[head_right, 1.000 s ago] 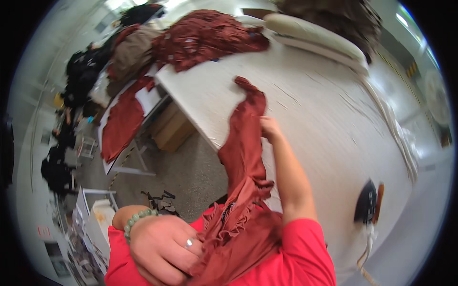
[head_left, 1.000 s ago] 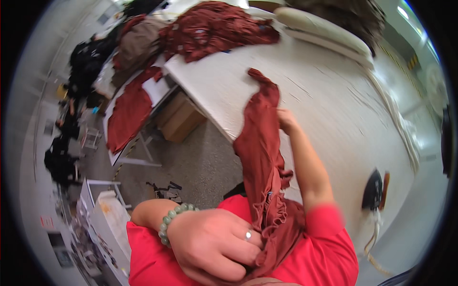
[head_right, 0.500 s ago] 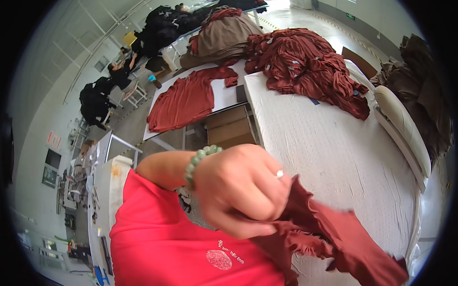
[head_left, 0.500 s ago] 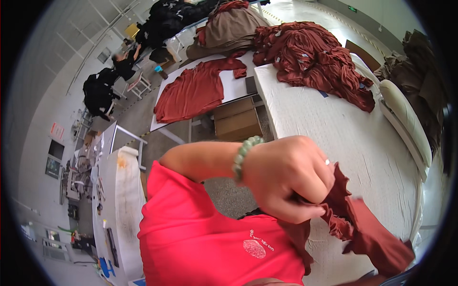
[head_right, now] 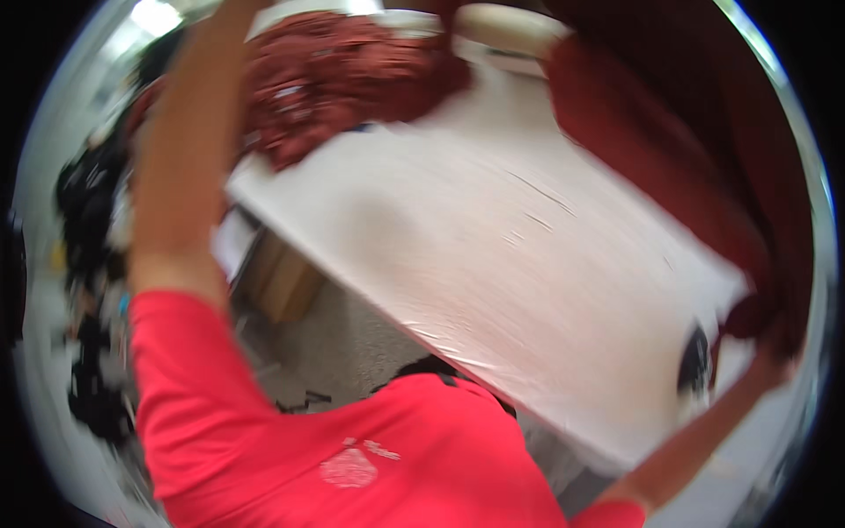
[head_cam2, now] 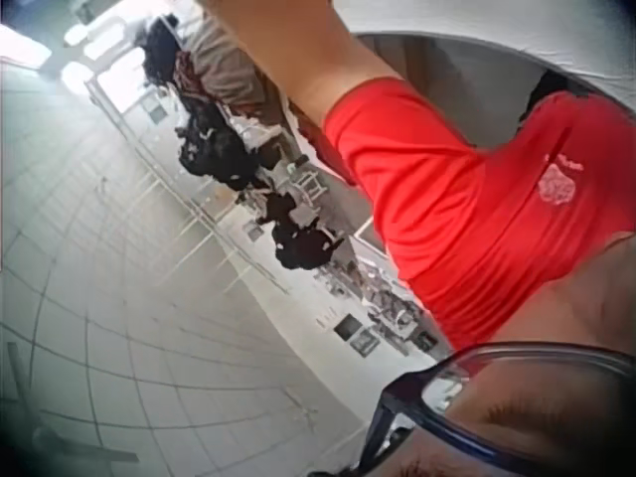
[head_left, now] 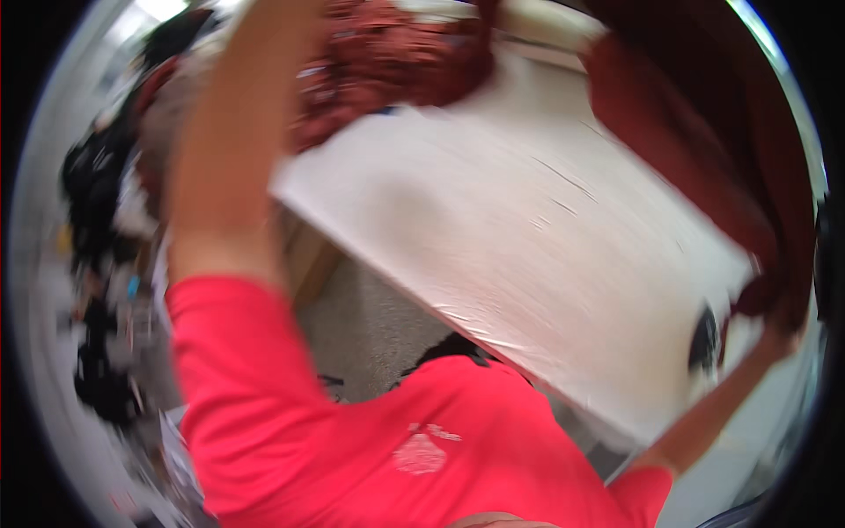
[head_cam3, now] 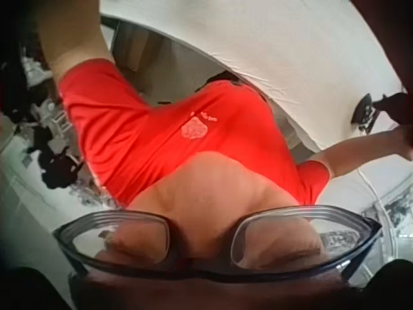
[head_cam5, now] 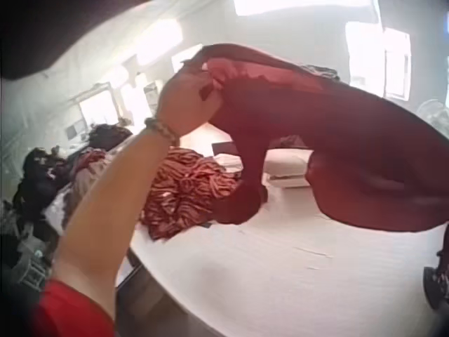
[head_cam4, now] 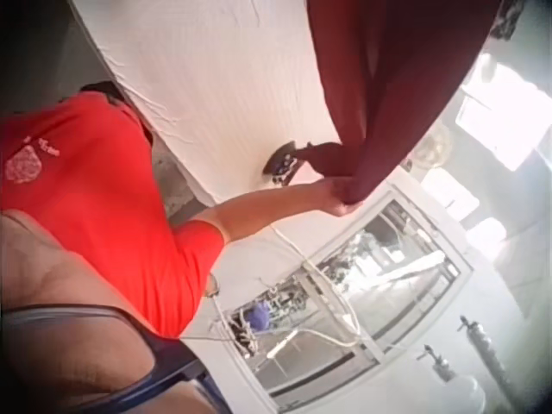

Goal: Ironing and folding red shirts on an industrial pressing table.

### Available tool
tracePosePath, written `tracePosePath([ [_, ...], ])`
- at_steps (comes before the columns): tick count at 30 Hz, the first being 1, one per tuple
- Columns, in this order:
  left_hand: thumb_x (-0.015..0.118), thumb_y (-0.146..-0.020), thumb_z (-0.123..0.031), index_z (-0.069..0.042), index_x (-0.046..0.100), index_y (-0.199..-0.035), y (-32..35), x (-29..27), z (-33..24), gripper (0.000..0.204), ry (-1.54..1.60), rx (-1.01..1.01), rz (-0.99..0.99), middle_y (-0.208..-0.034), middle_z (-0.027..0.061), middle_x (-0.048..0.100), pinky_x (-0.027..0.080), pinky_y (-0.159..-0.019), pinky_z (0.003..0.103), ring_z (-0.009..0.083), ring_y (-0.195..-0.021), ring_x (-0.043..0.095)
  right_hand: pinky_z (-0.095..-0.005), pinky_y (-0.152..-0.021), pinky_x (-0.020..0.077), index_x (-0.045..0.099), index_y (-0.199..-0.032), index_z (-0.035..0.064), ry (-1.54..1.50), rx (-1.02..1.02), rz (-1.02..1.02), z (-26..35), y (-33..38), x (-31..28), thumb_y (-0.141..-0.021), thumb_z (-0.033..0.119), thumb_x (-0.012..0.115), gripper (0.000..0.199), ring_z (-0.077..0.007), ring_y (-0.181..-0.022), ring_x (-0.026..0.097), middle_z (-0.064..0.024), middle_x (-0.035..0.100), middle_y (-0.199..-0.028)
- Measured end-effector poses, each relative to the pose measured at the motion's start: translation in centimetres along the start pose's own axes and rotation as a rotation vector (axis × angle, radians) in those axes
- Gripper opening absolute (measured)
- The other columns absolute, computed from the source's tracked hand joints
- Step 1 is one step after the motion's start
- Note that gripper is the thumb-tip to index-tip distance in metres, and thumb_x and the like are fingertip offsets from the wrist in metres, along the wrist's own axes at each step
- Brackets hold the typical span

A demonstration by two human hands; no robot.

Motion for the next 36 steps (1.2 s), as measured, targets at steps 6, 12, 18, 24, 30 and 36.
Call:
tracePosePath([
  [6,0.065,-0.076,-0.017,0.0,0.068,-0.093,17.8,6.8,2.6,0.024,0.065,0.142,0.572,-0.105,0.0252,0.063,0.052,-0.082,0.048,0.0425,-0.096,0.06,-0.042,-0.096,0.0533,0.057,-0.133,0.0033,-1.549,1.429,0.079,13.2,7.1,-3.1,-0.094,0.02,0.061,0.043,-0.0295,-0.116,0.063,-0.0138,0.063,-0.13],
  [12,0.066,-0.073,-0.012,-0.003,0.065,-0.101,31.0,10.7,-1.0,0.03,0.131,-0.023,1.212,-0.1,0.0216,0.063,0.048,-0.092,0.046,0.0417,-0.101,0.057,-0.0391,-0.075,0.0609,0.06,-0.125,0.0031,-0.845,1.43,0.871,17.2,18.6,-4.6,-0.099,0.025,0.052,0.035,-0.0267,-0.1,0.069,-0.0152,0.067,-0.12],
  [18,0.068,-0.081,-0.023,-0.004,0.058,-0.128,41.0,13.5,-9.3,0.052,0.216,-0.231,1.061,-0.11,0.024,0.065,0.048,-0.092,0.047,0.0408,-0.107,0.059,-0.0324,-0.046,0.0514,0.064,-0.105,-0.0015,-0.392,1.167,1.711,17.8,24.8,-3.0,-0.098,0.028,0.048,0.034,-0.0207,-0.057,0.066,-0.011,0.068,-0.072],
  [24,0.06,-0.087,-0.041,0.003,0.058,-0.121,39.8,16.9,-6.4,0.055,0.316,-0.733,0.963,-0.116,0.0276,0.065,0.046,-0.094,0.052,0.0497,-0.106,0.06,-0.0362,-0.064,0.0538,0.062,-0.115,0.002,-0.849,1.108,1.505,19.0,21.2,7.0,-0.098,0.025,0.049,0.032,-0.0203,-0.07,0.066,-0.0138,0.068,-0.082],
  [30,0.064,-0.085,-0.03,0.001,0.066,-0.101,42.6,15.0,-10.7,0.035,-0.088,-0.445,1.05,-0.108,0.0227,0.068,0.045,-0.098,0.047,0.0408,-0.107,0.062,-0.041,-0.107,0.0425,0.047,-0.141,0.0049,-0.841,0.692,0.996,21.1,20.6,7.1,-0.095,0.026,0.06,0.053,-0.0318,-0.127,0.054,-0.0189,0.058,-0.135],
  [36,0.068,-0.079,-0.008,-0.005,0.068,-0.1,41.2,7.7,-25.3,0.021,0.434,-0.413,0.772,-0.105,0.0106,0.067,0.041,-0.098,0.047,0.0303,-0.106,0.062,-0.0408,-0.101,0.047,0.036,-0.151,0.0073,-0.372,0.293,1.231,18.7,28.6,1.6,-0.085,0.014,0.067,0.074,-0.0357,-0.123,0.058,-0.0229,0.061,-0.128],
])
Point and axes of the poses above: each hand's wrist, its own y-axis away from the middle knuckle, its own x-axis out of the palm, z = x × y, the point moved 4 cm from there along -y, towards the middle knuckle
